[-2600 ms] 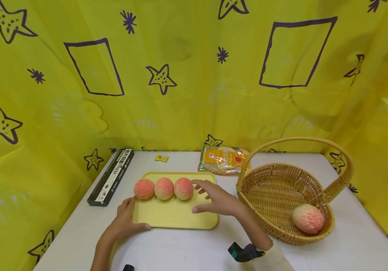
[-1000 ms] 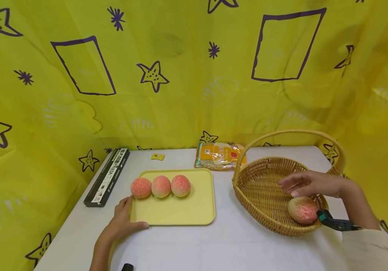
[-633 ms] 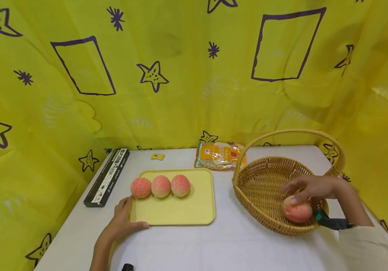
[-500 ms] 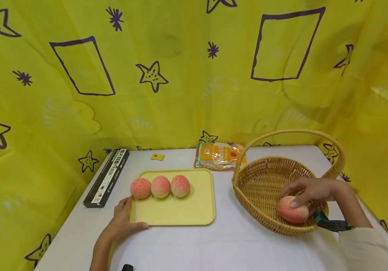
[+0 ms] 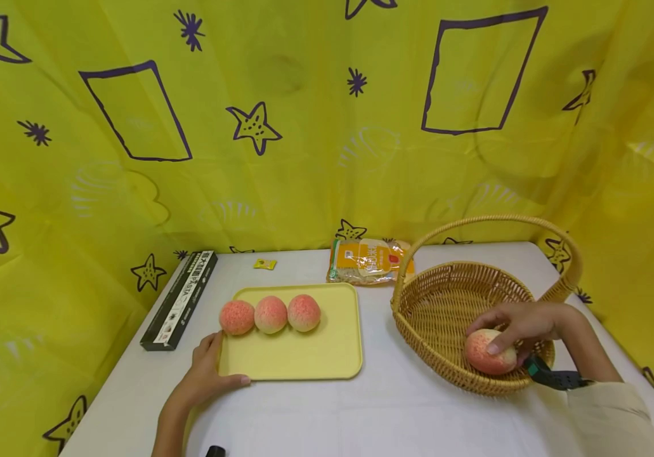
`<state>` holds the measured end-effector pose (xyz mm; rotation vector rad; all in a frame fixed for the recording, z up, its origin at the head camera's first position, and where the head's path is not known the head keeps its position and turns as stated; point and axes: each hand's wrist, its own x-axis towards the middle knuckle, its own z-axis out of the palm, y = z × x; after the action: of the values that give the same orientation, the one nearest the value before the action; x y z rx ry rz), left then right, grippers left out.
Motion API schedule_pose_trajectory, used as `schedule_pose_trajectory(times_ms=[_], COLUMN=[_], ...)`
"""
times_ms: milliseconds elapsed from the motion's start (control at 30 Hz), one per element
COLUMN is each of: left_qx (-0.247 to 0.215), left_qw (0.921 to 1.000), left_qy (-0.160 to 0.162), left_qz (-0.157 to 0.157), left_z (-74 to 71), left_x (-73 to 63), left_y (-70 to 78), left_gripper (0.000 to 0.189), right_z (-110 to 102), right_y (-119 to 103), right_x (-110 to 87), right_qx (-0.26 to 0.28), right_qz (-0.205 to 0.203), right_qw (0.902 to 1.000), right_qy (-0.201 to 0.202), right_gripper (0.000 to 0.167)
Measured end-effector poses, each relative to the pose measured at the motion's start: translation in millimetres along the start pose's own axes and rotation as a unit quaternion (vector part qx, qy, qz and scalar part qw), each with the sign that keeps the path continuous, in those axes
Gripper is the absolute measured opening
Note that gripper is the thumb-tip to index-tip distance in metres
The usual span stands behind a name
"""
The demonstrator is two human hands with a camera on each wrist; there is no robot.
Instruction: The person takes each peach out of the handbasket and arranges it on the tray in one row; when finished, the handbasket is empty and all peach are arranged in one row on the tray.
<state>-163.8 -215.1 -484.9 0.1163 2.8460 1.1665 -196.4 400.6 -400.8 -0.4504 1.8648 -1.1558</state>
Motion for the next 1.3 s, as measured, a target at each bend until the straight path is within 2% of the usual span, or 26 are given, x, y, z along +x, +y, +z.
schedule_pose_trajectory(times_ms=[333, 533, 833, 1000, 1200, 1300], left_qx=[0.003, 0.000, 0.002, 0.005, 0.001, -0.005], left_qw=[1.0000, 1.0000, 1.0000, 1.0000, 1.0000, 0.9999], left_qy=[-0.001, -0.005, -0.003, 0.001, -0.008, -0.009], left_qz=[-0.002, -0.005, -0.005, 0.002, -0.006, -0.011], left_z=[-1.7, -0.8, -0.5, -0.6, -1.2, -1.0], left_x=[0.2, 0.5, 0.4, -0.6, 0.0, 0.2], left_y=[1.0, 0.6, -0.3, -0.3, -0.2, -0.3], left_gripper=[0.129, 0.130, 0.130, 0.129, 0.131, 0.131], right_z=[-2.7, -5.4, -9.2, -8.0, -9.2, -9.4], right_y=[-1.1, -0.1, -5.1, -5.4, -6.0, -8.5], right_x=[0.4, -0.3, 0.1, 1.4, 2.2, 1.7], right_qx=[-0.020, -0.039, 0.006, 0.048, 0.052, 0.057], right_qz=[-0.018, -0.065, -0.112, -0.151, -0.219, -0.238], right_qw=[0.9995, 0.9969, 0.9930, 0.9855, 0.9722, 0.9677], right_qy=[-0.015, -0.019, -0.035, -0.062, -0.065, -0.059], right_gripper=[0.053, 0.052, 0.050, 0.052, 0.054, 0.055])
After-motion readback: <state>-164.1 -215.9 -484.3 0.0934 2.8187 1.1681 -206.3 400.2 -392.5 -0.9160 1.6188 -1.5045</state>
